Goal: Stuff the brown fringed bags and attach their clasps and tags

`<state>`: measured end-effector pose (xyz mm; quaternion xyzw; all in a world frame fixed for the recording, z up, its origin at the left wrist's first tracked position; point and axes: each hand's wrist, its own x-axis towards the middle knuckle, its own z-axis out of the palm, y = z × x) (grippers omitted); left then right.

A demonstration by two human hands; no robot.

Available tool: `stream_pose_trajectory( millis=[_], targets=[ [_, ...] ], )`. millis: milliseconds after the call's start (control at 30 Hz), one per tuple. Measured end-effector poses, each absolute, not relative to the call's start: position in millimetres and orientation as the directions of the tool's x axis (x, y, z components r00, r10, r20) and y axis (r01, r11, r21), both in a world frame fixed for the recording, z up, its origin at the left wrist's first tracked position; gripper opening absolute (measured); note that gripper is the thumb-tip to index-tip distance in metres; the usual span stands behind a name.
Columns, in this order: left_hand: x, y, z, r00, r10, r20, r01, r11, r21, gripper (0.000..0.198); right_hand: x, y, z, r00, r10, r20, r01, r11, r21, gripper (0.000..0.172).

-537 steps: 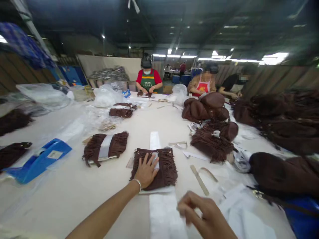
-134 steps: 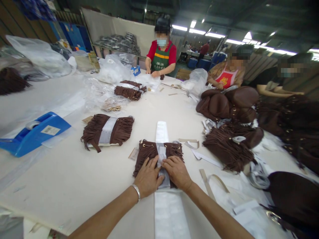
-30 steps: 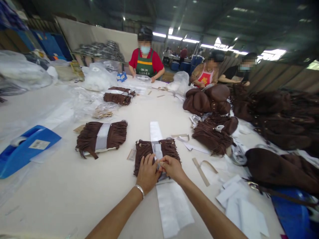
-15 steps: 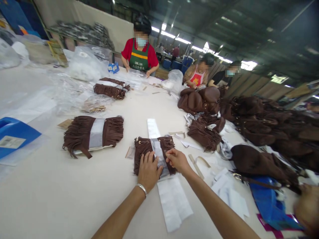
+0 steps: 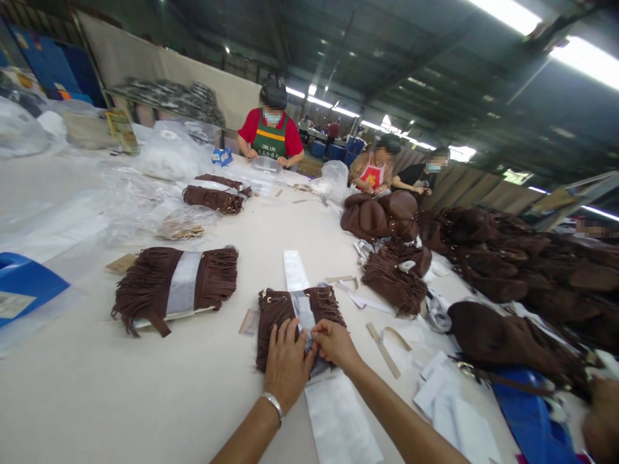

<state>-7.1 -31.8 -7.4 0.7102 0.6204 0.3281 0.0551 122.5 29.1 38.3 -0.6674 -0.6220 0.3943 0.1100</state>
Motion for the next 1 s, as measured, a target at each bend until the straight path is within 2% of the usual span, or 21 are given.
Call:
stream_pose_trajectory(
  millis=[300, 467, 533, 667, 833, 1000],
  targets=[
    [-10, -32, -5, 0.046, 0.926, 0.375, 0.838, -0.240, 0.490, 0.033, 113, 36, 37, 0.014, 0.930, -0.367, 0.904, -0.169, -0.393, 0.008],
    [-10, -32, -8, 0.047, 0.916, 0.399, 0.833, -0.256, 0.491, 0.033, 104, 37, 41, 0.050, 0.937, -0.345, 0.936, -0.164, -0.310, 0.008],
    [-10, -33, -9, 0.048, 0.914, 0.402, 0.831, -0.260, 0.491, 0.032, 102, 38, 42, 0.060, 0.932, -0.357, 0.937, -0.176, -0.302, 0.010],
    [-10, -33, -10, 0.042, 0.907, 0.419, 0.834, -0.263, 0.485, 0.031, 102, 42, 40, 0.083, 0.905, -0.417, 0.923, -0.228, -0.311, 0.029],
    [-10, -34, -9, 0.043, 0.904, 0.425, 0.837, -0.266, 0.479, 0.029, 104, 49, 35, 0.046, 0.862, -0.505, 0.903, -0.252, -0.348, 0.007],
    [-10, -34, -11, 0.052, 0.900, 0.433, 0.839, -0.274, 0.470, 0.028, 106, 46, 34, 0.017, 0.881, -0.474, 0.893, -0.226, -0.389, 0.016]
  ],
)
